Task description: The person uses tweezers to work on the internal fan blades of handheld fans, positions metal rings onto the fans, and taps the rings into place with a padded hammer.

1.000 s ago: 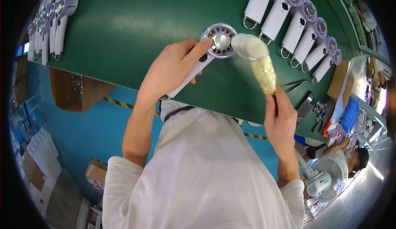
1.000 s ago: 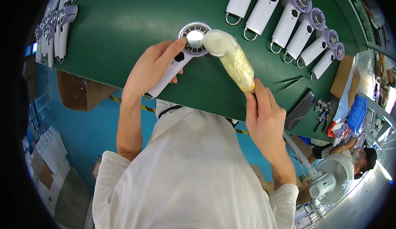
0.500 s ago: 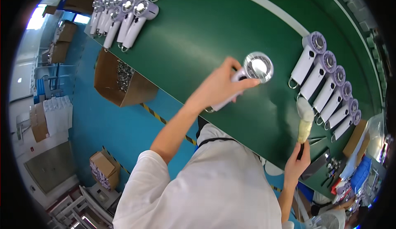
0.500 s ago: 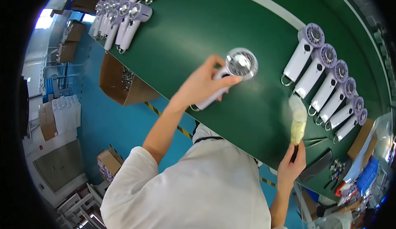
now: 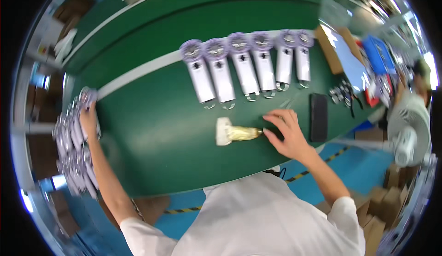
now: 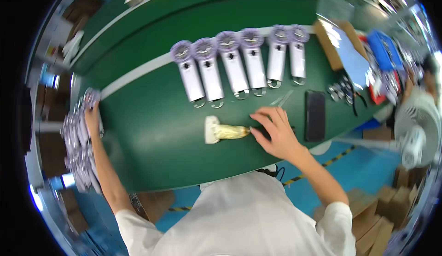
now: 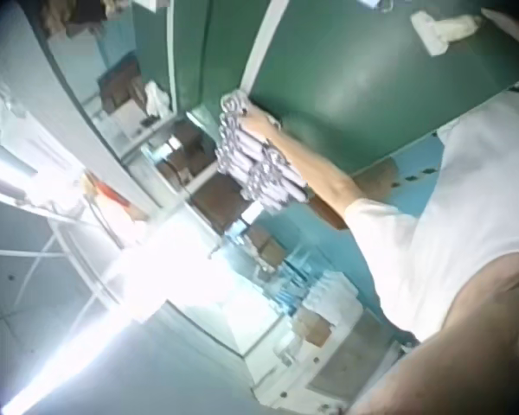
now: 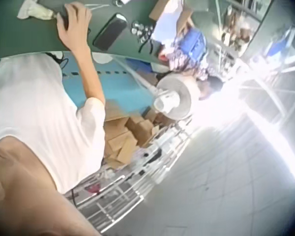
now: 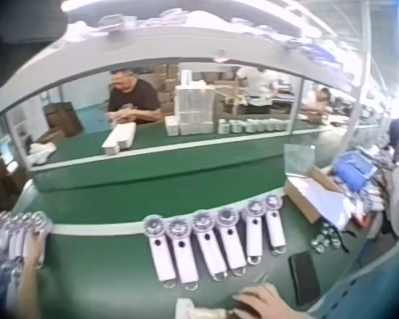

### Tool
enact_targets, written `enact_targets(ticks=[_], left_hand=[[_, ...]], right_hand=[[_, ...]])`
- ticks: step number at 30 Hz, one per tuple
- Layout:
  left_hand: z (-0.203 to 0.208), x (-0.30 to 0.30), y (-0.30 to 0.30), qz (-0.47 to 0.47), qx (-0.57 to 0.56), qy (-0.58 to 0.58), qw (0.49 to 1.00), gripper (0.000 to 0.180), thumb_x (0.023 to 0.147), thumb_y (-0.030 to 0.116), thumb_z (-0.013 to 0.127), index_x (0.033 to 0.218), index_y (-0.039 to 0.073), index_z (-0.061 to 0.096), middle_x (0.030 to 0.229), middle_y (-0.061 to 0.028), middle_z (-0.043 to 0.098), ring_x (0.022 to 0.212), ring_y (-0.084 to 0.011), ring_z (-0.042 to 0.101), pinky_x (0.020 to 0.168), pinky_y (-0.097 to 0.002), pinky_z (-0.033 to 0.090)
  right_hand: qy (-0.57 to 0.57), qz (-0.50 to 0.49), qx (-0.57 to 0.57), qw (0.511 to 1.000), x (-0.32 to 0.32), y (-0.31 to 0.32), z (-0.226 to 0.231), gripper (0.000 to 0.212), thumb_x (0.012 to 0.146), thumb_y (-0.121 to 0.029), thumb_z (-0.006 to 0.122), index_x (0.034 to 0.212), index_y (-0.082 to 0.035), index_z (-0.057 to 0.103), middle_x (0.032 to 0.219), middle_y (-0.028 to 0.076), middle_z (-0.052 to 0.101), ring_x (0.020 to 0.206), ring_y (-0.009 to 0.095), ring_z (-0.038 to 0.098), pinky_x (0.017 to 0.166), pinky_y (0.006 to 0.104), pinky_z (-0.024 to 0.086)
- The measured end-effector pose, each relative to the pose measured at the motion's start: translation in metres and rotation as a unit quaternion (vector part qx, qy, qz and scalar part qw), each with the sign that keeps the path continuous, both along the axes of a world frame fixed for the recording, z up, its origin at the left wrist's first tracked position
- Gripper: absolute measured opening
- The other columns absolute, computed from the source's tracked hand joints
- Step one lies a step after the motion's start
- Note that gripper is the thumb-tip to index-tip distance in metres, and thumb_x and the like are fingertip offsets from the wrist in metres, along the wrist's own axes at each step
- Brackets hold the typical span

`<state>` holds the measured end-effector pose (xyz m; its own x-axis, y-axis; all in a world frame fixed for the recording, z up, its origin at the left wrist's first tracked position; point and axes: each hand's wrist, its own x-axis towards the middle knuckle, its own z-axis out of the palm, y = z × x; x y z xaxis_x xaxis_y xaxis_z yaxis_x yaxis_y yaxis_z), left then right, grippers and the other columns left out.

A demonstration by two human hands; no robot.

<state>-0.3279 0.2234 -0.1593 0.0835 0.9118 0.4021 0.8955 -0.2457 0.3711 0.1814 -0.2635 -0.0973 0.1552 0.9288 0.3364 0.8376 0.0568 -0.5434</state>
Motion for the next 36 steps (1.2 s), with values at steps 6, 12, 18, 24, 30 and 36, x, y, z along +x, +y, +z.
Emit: enact_targets(ticks=[6, 12, 18, 24, 30, 36], left_hand=[[-0.015, 0.013, 0.021, -0.02, 0.058, -0.003, 0.998, 0.052, 0.095, 0.04, 0.063, 0.107, -0.01, 0.064, 0.09, -0.0221, 0.066, 0.078, -0.0334, 0.06, 0.073, -0.0406, 0.047], [-0.006, 0.002, -0.039, -0.015, 0.192, 0.147, 0.97, 0.046, 0.092, 0.032, 0.065, 0.109, -0.01, 0.061, 0.101, -0.0302, 0.064, 0.094, -0.0441, 0.061, 0.084, -0.0529, 0.047], [0.051, 0.066, -0.175, 0.035, 0.183, -0.122, 0.975, 0.037, 0.091, 0.02, 0.067, 0.12, -0.002, 0.057, 0.118, -0.0212, 0.061, 0.113, -0.036, 0.058, 0.099, -0.0415, 0.045], [0.05, 0.008, -0.324, 0.184, 0.23, -0.121, 0.948, 0.026, 0.088, 0.01, 0.067, 0.11, -0.001, 0.056, 0.107, -0.0178, 0.06, 0.102, -0.0366, 0.059, 0.088, -0.0418, 0.048], [-0.03, -0.062, -0.398, 0.304, 0.174, -0.168, 0.922, 0.019, 0.09, 0.01, 0.065, 0.105, 0.002, 0.058, 0.098, -0.015, 0.063, 0.095, -0.0332, 0.062, 0.083, -0.0413, 0.05], [-0.133, -0.104, -0.438, 0.37, -0.092, -0.311, 0.871, 0.014, 0.091, 0.016, 0.064, 0.094, 0.003, 0.061, 0.094, -0.0147, 0.066, 0.097, -0.034, 0.063, 0.082, -0.0425, 0.05]], right_hand=[[-0.121, -0.271, 0.063, 0.953, 0.097, 0.018, -0.005, 0.033, 0.086, -0.009, 0.069, 0.117, -0.002, 0.059, 0.115, 0.016, 0.057, 0.103, 0.035, 0.054, 0.09, 0.0436, 0.043], [-0.17, -0.236, 0.113, 0.95, 0.14, 0.059, -0.051, 0.039, 0.084, -0.009, 0.066, 0.118, 0.004, 0.056, 0.109, 0.029, 0.06, 0.101, 0.047, 0.058, 0.086, 0.0517, 0.048], [-0.241, -0.25, -0.01, 0.938, 0.191, 0.029, -0.077, 0.049, 0.092, -0.011, 0.062, 0.135, 0.009, 0.05, 0.127, 0.03, 0.057, 0.119, 0.045, 0.052, 0.104, 0.0493, 0.042], [-0.225, -0.256, -0.053, 0.939, 0.191, 0.057, -0.072, 0.06, 0.096, -0.032, 0.062, 0.142, 0.002, 0.045, 0.129, 0.03, 0.055, 0.116, 0.047, 0.054, 0.097, 0.0511, 0.045], [-0.25, -0.185, 0.222, 0.924, 0.059, 0.078, 0.002, 0.048, 0.097, -0.031, 0.063, 0.128, 0.005, 0.057, 0.126, 0.024, 0.06, 0.114, 0.043, 0.057, 0.098, 0.0501, 0.045], [-0.092, 0.219, 0.052, 0.97, -0.194, 0.107, 0.003, 0.039, 0.094, -0.007, 0.063, 0.131, 0.002, 0.053, 0.134, 0.02, 0.053, 0.126, 0.035, 0.049, 0.109, 0.0444, 0.036]])
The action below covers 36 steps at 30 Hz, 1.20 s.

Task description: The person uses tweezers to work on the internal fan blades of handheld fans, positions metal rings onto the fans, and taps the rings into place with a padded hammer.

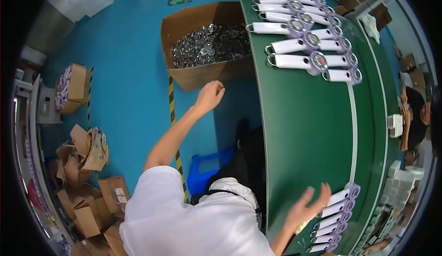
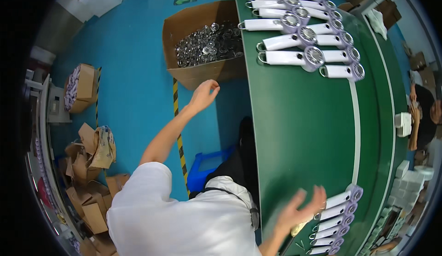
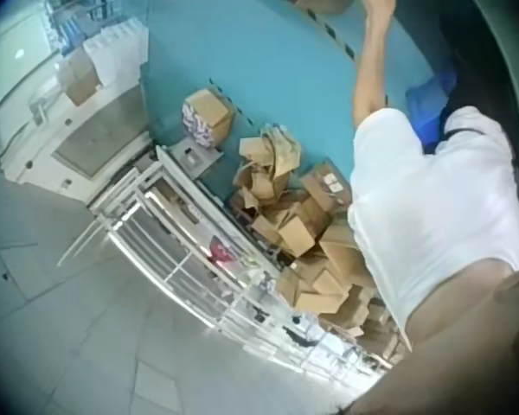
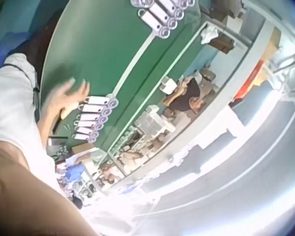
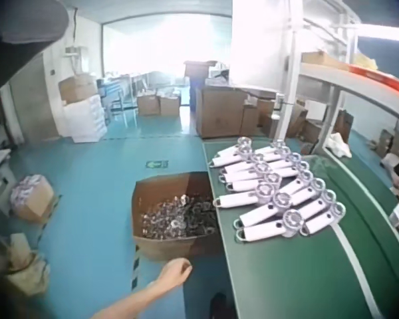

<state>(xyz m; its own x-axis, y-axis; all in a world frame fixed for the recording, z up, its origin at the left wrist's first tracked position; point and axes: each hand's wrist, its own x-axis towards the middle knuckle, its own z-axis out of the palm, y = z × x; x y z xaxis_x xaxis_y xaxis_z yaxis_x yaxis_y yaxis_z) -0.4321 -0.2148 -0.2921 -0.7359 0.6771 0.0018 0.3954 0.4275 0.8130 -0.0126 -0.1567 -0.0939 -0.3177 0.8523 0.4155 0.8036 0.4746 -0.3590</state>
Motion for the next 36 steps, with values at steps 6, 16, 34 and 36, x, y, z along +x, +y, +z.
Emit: enact_targets(ticks=[6, 16, 34, 36], left_hand=[[-0.036, -0.062, 0.036, -0.005, 0.051, 0.034, 0.998, 0.016, 0.092, 0.017, 0.063, 0.096, 0.002, 0.061, 0.093, -0.0143, 0.066, 0.094, -0.0339, 0.063, 0.082, -0.0442, 0.05], [-0.21, -0.231, 0.192, -0.154, -0.294, -0.005, 0.943, 0.056, 0.084, 0.03, 0.069, 0.129, 0.002, 0.053, 0.123, -0.0247, 0.059, 0.114, -0.0434, 0.059, 0.099, -0.0491, 0.048], [-0.349, -0.159, 0.314, -0.22, -0.173, 0.216, 0.936, 0.04, 0.097, 0.032, 0.05, 0.131, 0.012, 0.056, 0.124, -0.0173, 0.057, 0.114, -0.0383, 0.056, 0.09, -0.0601, 0.047], [-0.318, -0.137, 0.196, -0.201, -0.1, 0.233, 0.946, 0.038, 0.097, 0.031, 0.052, 0.128, 0.01, 0.056, 0.121, -0.0178, 0.058, 0.111, -0.0374, 0.056, 0.089, -0.0576, 0.048]], right_hand=[[-0.156, 0.321, -0.106, 0.928, -0.176, 0.039, -0.036, 0.068, 0.087, -0.015, 0.072, 0.144, 0.004, 0.039, 0.151, 0.028, 0.034, 0.139, 0.047, 0.035, 0.115, 0.0551, 0.029], [-0.316, 0.315, -0.056, 0.893, -0.225, 0.063, -0.046, 0.071, 0.086, -0.009, 0.068, 0.144, 0.011, 0.033, 0.145, 0.039, 0.034, 0.133, 0.058, 0.036, 0.11, 0.0634, 0.032], [-0.332, 0.261, -0.093, 0.902, -0.203, 0.038, -0.054, 0.085, 0.074, -0.031, 0.085, 0.142, -0.006, 0.04, 0.138, 0.032, 0.044, 0.122, 0.051, 0.049, 0.096, 0.0674, 0.044], [-0.266, 0.245, -0.119, 0.925, -0.205, 0.038, -0.066, 0.075, 0.075, -0.021, 0.08, 0.143, -0.015, 0.049, 0.136, 0.031, 0.05, 0.121, 0.046, 0.053, 0.107, 0.0582, 0.038]])
